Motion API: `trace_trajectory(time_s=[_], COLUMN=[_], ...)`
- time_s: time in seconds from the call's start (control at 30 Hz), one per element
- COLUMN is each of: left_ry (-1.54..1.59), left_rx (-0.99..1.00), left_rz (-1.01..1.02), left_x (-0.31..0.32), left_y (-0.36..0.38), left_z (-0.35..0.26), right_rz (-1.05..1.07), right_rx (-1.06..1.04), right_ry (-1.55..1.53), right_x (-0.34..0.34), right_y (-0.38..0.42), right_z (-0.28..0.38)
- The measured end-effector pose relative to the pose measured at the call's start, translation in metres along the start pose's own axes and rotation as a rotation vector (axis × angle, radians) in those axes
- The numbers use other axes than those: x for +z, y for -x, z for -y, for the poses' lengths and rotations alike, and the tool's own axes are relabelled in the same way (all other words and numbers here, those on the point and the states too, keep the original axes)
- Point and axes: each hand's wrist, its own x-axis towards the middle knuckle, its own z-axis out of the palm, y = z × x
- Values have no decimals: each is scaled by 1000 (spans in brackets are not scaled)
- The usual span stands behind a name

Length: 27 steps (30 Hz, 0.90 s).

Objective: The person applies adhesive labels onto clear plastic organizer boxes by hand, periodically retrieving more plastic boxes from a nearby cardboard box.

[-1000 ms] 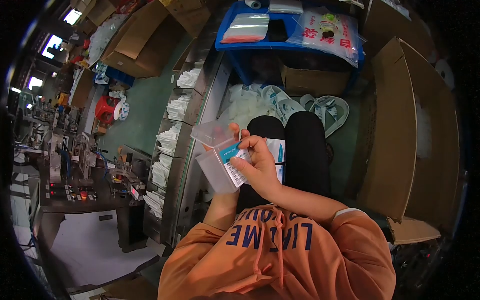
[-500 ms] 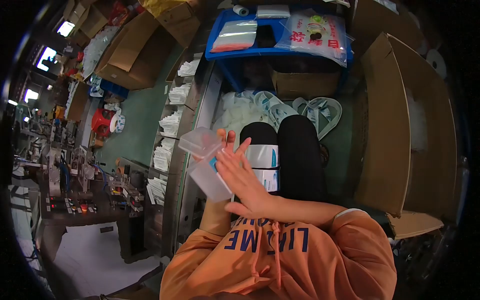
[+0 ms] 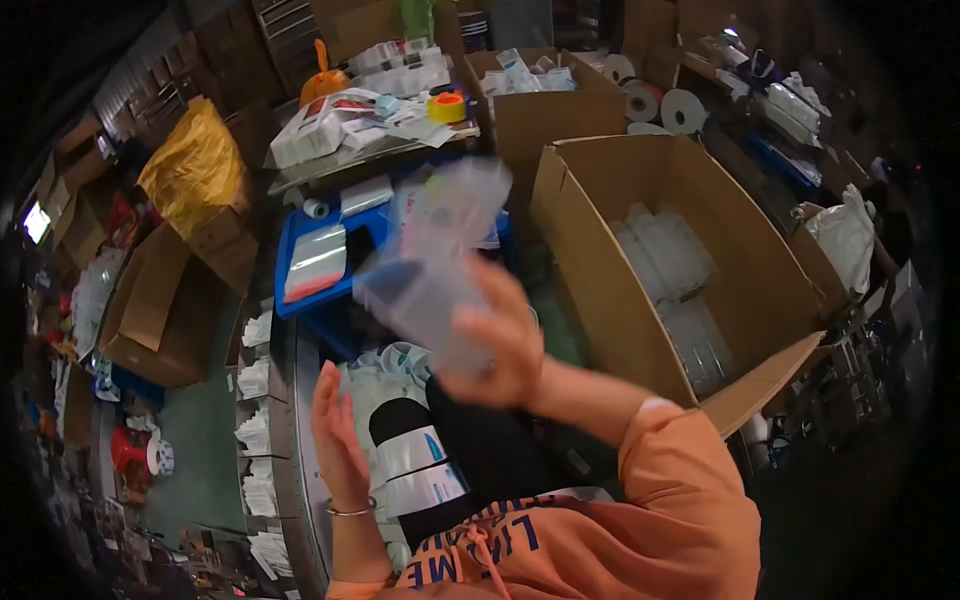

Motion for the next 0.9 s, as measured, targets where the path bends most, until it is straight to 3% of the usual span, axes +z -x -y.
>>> trace_trajectory(time_s=[0.03, 0.13, 0.27, 0.33, 0.4, 0.47, 0.53, 0.6, 0.77, 0.9], left_ry=[-17, -78, -27, 14, 52, 85, 108, 116, 158, 152], left_rx=[102, 308, 499, 541, 556, 551, 562, 570, 588, 605], left_rz=[121, 445, 749, 777, 794, 793, 782, 782, 749, 718], left_x=[5, 30, 51, 56, 64, 68, 73, 77, 95, 106], left_y=[-11, -49, -61, -56, -56, -57, -60, -63, -77, -84], left_z=[-22, -93, -138, -140, -137, -131, -125, -118, -104, -91], right_rz=[-67, -4, 211, 214, 331, 338, 227, 138, 134, 258], right_rx=[-153, 284, 332, 419, 403, 548, 830, 968, 1110, 1268], right_ry=[277, 808, 641, 618, 804, 828, 783, 829, 1067, 1322], right_x=[-13, -48, -93, -102, -135, -170, -209, -253, -359, -406], right_y=[-48, -140, -122, -77, -28, 11, 42, 71, 148, 191], right_z=[-51, -180, -181, -168, -176, -177, -176, -181, -170, -168])
